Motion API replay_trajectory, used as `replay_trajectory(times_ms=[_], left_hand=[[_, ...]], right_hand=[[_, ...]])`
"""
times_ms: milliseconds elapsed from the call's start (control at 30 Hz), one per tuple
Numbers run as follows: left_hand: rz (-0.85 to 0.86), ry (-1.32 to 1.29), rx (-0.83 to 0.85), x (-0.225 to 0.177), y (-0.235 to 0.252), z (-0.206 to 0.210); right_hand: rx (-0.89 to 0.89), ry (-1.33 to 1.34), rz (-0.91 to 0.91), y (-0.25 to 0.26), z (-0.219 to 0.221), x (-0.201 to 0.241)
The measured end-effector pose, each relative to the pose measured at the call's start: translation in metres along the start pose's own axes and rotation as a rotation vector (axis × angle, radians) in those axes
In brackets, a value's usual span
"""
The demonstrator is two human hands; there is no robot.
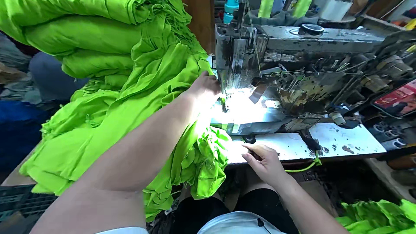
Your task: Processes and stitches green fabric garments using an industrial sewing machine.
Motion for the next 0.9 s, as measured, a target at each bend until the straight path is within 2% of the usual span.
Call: replay_trajectory(times_ms=[100,167,233,333,400,500,567,633,700,767,833,900], left_hand=[[-0.282,0.022,0.084,0.024,0.009,-0.008],[-0.494,-0.067,0.109,0.027,0.002,-0.022],[-0.526,-0.218,0.132,0.013,-0.02,-0.041],[-0.339,-0.46,0.316,-0.032,-0.081,-0.066],[-0.22,-0.471,0.425,-0.059,-0.114,-0.059],[-0.174,-0.391,0.383,-0.074,-0.128,-0.052],[-0.192,-0.397,0.326,-0.074,-0.131,-0.049],[-0.17,-0.427,0.312,-0.08,-0.137,-0.042],[-0.028,-0.515,0.324,-0.099,-0.152,-0.032],[0.137,-0.656,0.361,-0.127,-0.174,-0.021],[0.303,-0.877,0.405,-0.146,-0.201,-0.004],[0.387,-1.26,0.494,-0.146,-0.22,0.004]], right_hand=[[0.048,-0.028,0.018,0.017,0.0,0.008],[0.107,-0.093,0.125,0.024,-0.001,0.013],[0.14,-0.134,0.196,0.024,-0.001,0.013],[0.055,-0.152,0.131,0.025,-0.003,0.014],[-0.017,-0.203,0.04,0.035,-0.001,0.023],[-0.119,-0.351,-0.122,0.066,0.014,0.04],[-0.116,-0.414,-0.203,0.085,0.029,0.045],[-0.06,-0.418,-0.206,0.098,0.036,0.049],[-0.012,-0.342,-0.141,0.103,0.033,0.055],[-0.022,-0.206,-0.117,0.098,0.028,0.066],[-0.039,-0.054,-0.25,0.087,0.037,0.085],[0.052,0.046,-0.411,0.072,0.061,0.103]])
Point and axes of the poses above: each hand's wrist, its own y-axis towards the middle knuckle, its own z-axis out of the palm, x = y × z, the point moved 4 cm from there along y, towards the middle knuckle, and after that the axes turned 5 degrees about -y, right-handed, at the moved point
